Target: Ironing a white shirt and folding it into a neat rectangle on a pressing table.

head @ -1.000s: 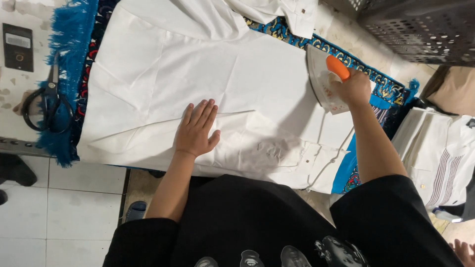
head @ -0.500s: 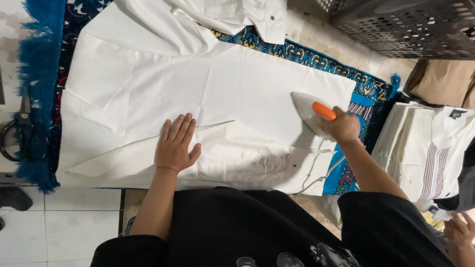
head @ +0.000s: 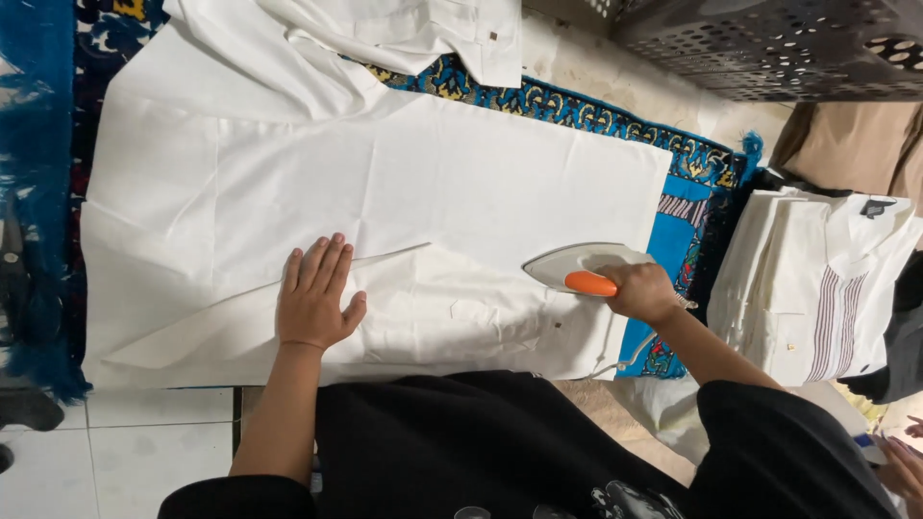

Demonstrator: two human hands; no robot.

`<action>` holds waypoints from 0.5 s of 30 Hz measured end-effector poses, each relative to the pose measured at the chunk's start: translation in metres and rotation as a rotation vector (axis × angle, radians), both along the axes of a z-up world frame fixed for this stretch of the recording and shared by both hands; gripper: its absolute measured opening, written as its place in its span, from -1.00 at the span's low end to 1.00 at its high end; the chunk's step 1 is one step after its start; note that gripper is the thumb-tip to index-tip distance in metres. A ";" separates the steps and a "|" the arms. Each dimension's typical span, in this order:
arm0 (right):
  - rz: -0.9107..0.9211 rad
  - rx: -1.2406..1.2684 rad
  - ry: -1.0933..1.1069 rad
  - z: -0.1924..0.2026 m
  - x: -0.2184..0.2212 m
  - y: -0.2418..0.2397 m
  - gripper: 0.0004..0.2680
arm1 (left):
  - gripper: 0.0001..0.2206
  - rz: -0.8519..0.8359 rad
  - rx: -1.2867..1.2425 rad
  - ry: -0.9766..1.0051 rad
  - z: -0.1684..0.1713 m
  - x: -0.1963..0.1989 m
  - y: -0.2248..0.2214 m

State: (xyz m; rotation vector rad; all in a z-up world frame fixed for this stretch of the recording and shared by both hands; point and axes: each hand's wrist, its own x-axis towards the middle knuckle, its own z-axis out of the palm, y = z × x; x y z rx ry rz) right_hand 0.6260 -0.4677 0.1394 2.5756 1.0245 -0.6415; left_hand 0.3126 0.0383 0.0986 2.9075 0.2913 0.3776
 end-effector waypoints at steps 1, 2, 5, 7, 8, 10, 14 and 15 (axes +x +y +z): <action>0.081 0.042 -0.046 -0.001 0.002 -0.002 -0.75 | -0.35 0.002 -0.005 -0.008 0.000 0.001 0.000; 0.160 0.079 -0.086 -0.001 -0.001 -0.007 -0.79 | -0.35 0.001 -0.014 -0.009 0.000 -0.002 -0.002; 0.096 0.117 -0.262 -0.026 0.047 -0.026 -0.66 | -0.35 -0.003 -0.014 0.006 -0.002 -0.001 -0.001; -0.072 0.062 -0.274 -0.002 0.081 0.012 -0.65 | -0.35 0.000 -0.012 0.009 -0.002 -0.001 -0.002; -0.242 0.006 -0.285 0.010 0.097 0.031 -0.63 | -0.35 0.001 -0.010 0.012 -0.002 -0.002 -0.001; -0.338 0.015 -0.313 0.000 0.131 0.030 -0.64 | -0.35 -0.002 -0.015 0.018 -0.003 -0.001 -0.001; -0.464 0.181 -0.103 0.027 0.121 0.041 -0.60 | -0.35 -0.001 -0.011 0.031 -0.007 -0.003 0.000; -0.466 0.180 -0.102 0.048 0.096 0.055 -0.60 | -0.35 -0.002 -0.012 0.032 -0.005 -0.006 -0.003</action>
